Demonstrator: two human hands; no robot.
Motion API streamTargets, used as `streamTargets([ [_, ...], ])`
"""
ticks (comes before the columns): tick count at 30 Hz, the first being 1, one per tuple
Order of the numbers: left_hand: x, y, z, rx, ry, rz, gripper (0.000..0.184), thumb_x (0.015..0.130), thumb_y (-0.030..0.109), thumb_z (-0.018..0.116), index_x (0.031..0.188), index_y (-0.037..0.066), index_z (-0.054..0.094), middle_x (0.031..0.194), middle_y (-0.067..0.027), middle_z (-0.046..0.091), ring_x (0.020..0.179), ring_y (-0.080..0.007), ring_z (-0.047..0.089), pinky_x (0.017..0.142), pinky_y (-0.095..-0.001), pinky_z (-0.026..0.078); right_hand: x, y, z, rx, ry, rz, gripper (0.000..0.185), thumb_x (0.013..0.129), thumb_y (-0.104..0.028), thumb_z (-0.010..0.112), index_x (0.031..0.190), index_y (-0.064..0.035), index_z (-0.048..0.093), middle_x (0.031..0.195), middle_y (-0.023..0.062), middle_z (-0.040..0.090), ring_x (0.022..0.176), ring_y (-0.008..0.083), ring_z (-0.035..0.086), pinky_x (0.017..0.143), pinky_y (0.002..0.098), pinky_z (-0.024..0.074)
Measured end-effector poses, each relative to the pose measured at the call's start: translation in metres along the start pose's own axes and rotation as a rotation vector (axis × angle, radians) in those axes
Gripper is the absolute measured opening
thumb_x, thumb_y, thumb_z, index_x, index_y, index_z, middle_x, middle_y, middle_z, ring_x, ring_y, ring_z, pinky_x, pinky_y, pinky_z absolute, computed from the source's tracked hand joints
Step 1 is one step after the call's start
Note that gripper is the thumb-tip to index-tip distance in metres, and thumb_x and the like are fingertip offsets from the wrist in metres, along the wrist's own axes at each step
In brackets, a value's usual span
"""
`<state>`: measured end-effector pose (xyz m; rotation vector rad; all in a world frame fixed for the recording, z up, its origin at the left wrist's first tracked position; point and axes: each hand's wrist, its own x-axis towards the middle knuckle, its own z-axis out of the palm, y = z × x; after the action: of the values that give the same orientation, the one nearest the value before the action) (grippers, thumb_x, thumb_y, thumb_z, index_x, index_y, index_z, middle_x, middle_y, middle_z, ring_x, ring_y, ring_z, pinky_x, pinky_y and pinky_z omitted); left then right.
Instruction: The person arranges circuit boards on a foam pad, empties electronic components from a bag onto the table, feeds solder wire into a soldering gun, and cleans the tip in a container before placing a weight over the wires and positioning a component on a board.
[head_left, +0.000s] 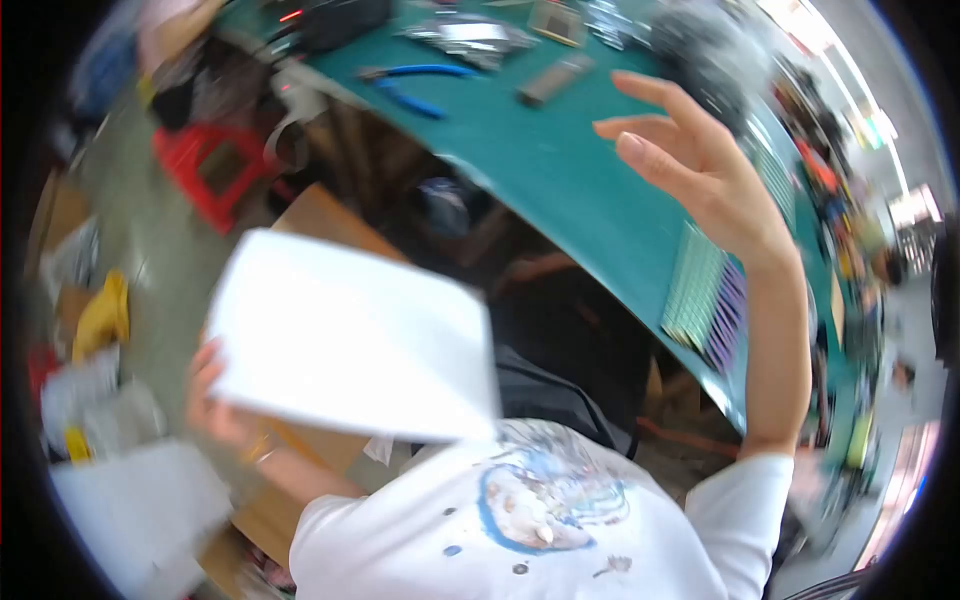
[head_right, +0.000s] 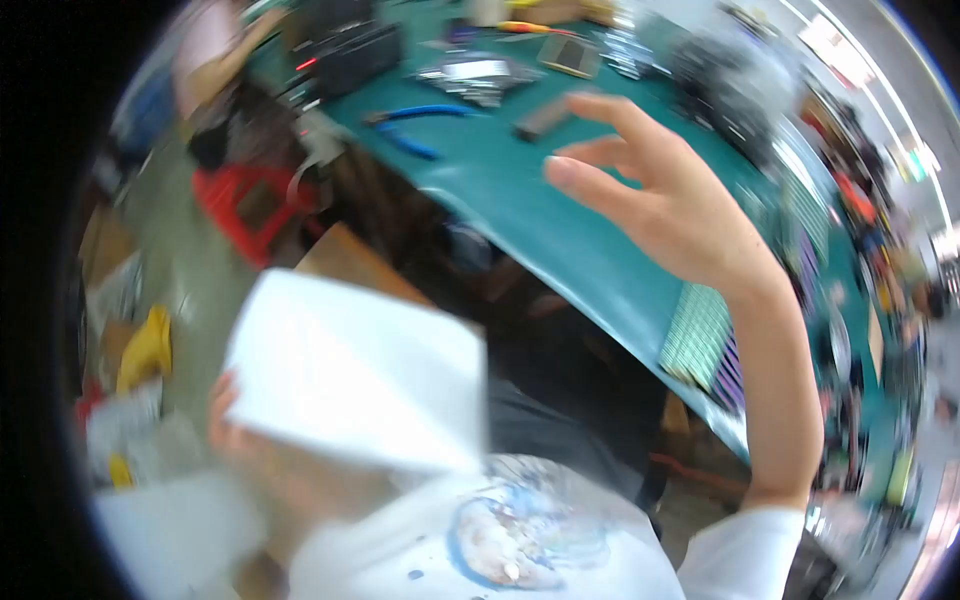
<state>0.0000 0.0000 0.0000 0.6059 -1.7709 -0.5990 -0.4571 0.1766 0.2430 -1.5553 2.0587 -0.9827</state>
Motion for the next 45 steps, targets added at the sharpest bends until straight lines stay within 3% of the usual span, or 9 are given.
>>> streamTargets([
  [3,0.012,0.035,0.025,-0.675,0.391,-0.112,0.035,0.077,0.025,0.043,0.095,0.000,0.060,0.129,-0.0214,0.046,0.117,-0.0383,0.046,0.097,-0.0521,0.041,-0.100,-0.012,-0.055,-0.271,0.232,-0.071,0.057,0.086,-0.032,0.062,0.131,-0.0038,0.042,0.107,0.0120,0.063,0.103,0.0191,0.058,0.094,0.0341,0.0394],
  [4,0.046,0.026,0.021,-0.231,0.244,0.108,0.038,0.082,0.027,0.040,0.102,0.001,0.059,0.129,-0.0210,0.046,0.117,-0.0385,0.046,0.095,-0.0526,0.042,-0.124,-0.009,-0.054,-0.350,0.359,-0.168,0.058,0.087,-0.033,0.060,0.132,-0.0027,0.041,0.107,0.0116,0.064,0.107,0.0189,0.057,0.095,0.0358,0.0385],
  [8,0.107,0.055,0.096,-0.431,0.181,0.198,0.042,0.086,0.030,0.038,0.107,-0.001,0.057,0.128,-0.0222,0.046,0.115,-0.0388,0.048,0.094,-0.0522,0.043,-0.209,0.023,-0.050,-0.219,0.630,-0.003,0.054,0.083,-0.020,0.066,0.128,-0.0025,0.044,0.106,0.0128,0.063,0.102,0.0219,0.059,0.092,0.0344,0.0412],
  [15,0.188,0.061,0.265,-1.187,-0.178,-0.055,0.032,0.080,0.000,0.045,0.108,-0.006,0.059,0.127,-0.0253,0.047,0.118,-0.0350,0.047,0.103,-0.0445,0.036,-0.229,0.093,0.018,-0.562,0.573,0.080,0.068,0.069,-0.021,0.075,0.127,-0.0028,0.045,0.125,0.0178,0.048,0.119,0.0355,0.042,0.098,0.0425,0.0339],
  [21,0.162,0.087,0.299,-0.653,-0.462,-0.320,0.043,0.072,-0.003,0.045,0.113,-0.003,0.058,0.128,-0.0156,0.050,0.108,-0.0262,0.055,0.089,-0.0356,0.048,-0.200,0.108,0.028,-0.723,0.234,0.115,0.060,0.064,-0.037,0.077,0.116,-0.0143,0.057,0.134,0.0213,0.037,0.125,0.0458,0.029,0.102,0.0570,0.0227],
  [27,0.156,0.117,0.296,-0.756,-0.196,-0.710,0.047,0.087,0.009,0.049,0.132,0.003,0.038,0.136,-0.0158,0.037,0.096,-0.0216,0.058,0.074,-0.0342,0.054,-0.197,0.124,0.028,-0.692,0.204,0.088,0.058,0.061,-0.032,0.078,0.111,-0.0114,0.058,0.132,0.0219,0.039,0.125,0.0482,0.030,0.100,0.0605,0.0242],
  [34,0.201,0.090,0.325,-0.931,-0.242,-0.701,0.040,0.087,0.005,0.052,0.125,-0.005,0.044,0.118,-0.0121,0.054,0.105,-0.0185,0.054,0.091,-0.0289,0.045,-0.238,0.137,0.017,-0.640,0.157,-0.032,0.034,0.071,-0.017,0.065,0.103,-0.0083,0.058,0.127,0.0185,0.046,0.123,0.0458,0.036,0.101,0.0599,0.0263],
  [39,0.249,0.087,0.363,-0.943,-0.572,-0.792,0.037,0.089,0.008,0.050,0.124,-0.004,0.046,0.117,-0.0119,0.055,0.106,-0.0193,0.055,0.093,-0.0285,0.043,-0.268,0.139,0.007,-0.527,0.414,-0.141,0.027,0.075,-0.008,0.059,0.102,-0.0040,0.057,0.117,0.0218,0.053,0.113,0.0487,0.046,0.095,0.0610,0.0353],
  [45,0.211,0.156,0.473,-0.666,-1.034,-0.622,0.037,0.085,0.013,0.056,0.117,-0.006,0.054,0.108,-0.0102,0.061,0.096,-0.0146,0.057,0.085,-0.0261,0.045,-0.262,0.120,-0.031,-0.442,1.240,0.087,0.020,0.095,-0.005,0.035,0.112,0.0038,0.042,0.119,0.0360,0.047,0.112,0.0471,0.049,0.094,0.0535,0.0410],
])
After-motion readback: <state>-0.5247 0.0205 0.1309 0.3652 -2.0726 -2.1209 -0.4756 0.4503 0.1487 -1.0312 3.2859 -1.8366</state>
